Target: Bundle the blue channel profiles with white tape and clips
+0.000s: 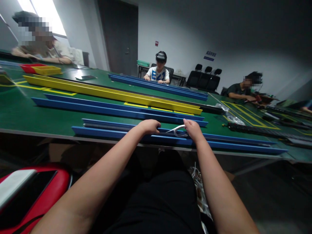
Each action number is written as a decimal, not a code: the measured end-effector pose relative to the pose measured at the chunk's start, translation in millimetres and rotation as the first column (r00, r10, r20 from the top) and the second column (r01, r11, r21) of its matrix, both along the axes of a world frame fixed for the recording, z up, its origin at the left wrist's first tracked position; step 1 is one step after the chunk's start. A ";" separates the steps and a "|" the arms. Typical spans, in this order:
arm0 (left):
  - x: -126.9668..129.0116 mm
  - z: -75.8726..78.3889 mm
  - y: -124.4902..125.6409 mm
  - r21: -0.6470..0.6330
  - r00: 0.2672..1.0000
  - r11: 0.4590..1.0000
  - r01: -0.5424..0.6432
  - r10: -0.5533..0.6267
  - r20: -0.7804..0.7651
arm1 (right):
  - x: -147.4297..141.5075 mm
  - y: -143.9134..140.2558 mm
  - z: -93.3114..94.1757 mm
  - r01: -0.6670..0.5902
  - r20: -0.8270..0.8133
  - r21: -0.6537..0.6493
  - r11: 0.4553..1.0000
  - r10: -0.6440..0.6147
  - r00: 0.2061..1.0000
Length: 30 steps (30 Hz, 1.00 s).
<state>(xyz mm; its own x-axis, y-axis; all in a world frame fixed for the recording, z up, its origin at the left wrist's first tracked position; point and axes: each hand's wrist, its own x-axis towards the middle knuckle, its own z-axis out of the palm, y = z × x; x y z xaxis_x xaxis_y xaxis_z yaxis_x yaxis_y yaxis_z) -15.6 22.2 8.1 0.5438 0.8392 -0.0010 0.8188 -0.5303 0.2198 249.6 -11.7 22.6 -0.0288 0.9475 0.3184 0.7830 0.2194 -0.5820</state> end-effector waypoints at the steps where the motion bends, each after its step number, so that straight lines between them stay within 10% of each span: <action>1: -0.2 0.1 -0.2 0.002 1.000 1.000 -0.003 0.003 0.000 | 1.9 1.0 -1.1 -0.004 -0.043 -0.014 1.000 0.003 0.999; 30: -3.6 -2.3 1.5 0.004 0.999 1.000 0.008 -0.009 0.031 | 19.2 13.9 -19.4 -0.046 -0.327 0.018 0.999 0.050 0.944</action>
